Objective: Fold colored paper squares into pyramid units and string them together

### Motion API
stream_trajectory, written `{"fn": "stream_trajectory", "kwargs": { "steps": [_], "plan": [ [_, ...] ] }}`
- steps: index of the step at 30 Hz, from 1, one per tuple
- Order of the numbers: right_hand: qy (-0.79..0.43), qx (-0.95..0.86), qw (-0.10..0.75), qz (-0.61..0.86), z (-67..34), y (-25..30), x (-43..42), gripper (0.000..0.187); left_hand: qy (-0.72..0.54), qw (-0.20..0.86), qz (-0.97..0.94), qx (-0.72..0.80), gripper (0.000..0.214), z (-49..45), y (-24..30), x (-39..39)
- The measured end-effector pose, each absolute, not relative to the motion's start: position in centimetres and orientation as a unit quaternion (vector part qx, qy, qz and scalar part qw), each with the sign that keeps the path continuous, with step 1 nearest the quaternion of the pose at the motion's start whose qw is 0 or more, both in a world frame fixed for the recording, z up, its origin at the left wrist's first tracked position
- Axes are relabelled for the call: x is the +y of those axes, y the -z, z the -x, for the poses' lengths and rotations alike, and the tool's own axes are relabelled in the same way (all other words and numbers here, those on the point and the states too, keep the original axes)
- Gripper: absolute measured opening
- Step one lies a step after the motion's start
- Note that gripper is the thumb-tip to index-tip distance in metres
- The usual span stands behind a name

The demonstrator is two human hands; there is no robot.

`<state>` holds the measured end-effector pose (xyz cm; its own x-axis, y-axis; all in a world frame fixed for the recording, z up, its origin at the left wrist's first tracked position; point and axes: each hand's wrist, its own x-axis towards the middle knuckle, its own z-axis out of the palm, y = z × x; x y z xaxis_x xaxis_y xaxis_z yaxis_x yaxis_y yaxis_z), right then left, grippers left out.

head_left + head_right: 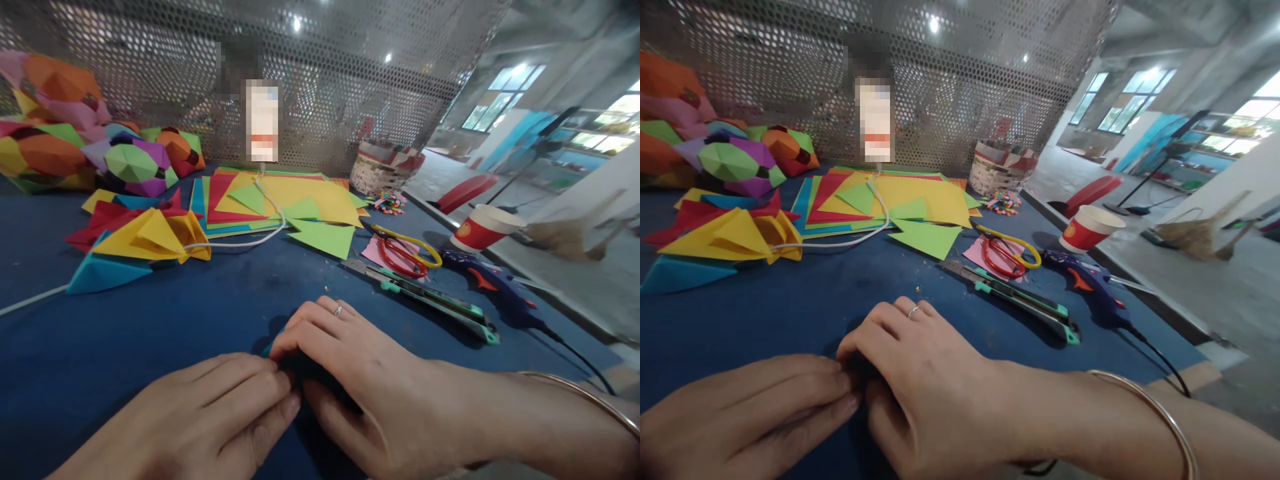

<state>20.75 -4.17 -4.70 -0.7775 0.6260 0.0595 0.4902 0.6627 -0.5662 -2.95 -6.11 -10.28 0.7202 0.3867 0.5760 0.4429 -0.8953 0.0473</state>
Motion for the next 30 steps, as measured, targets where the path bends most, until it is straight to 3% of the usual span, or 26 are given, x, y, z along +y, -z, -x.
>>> {"fn": "stream_trajectory", "kwargs": {
  "steps": [6,12,16,30],
  "plan": [
    [-0.309,-0.888,0.086,0.329,-20.8,3.8,-4.3,0.043,0.303,0.102,0.926,-0.204,0.043,3.2,10.2,-6.2],
    [-0.316,-0.885,0.113,0.324,-21.0,4.3,-4.2,0.023,0.307,0.106,0.920,-0.220,0.046,3.1,9.9,-6.7],
    [-0.294,-0.894,0.124,0.315,-21.0,4.8,-4.1,0.025,0.282,0.099,0.933,-0.201,0.042,3.4,9.2,-6.8],
    [-0.303,-0.888,0.100,0.330,-21.1,4.9,-4.0,0.034,0.111,0.160,0.959,-0.207,0.066,10.9,10.6,-8.9]
  ]
}}
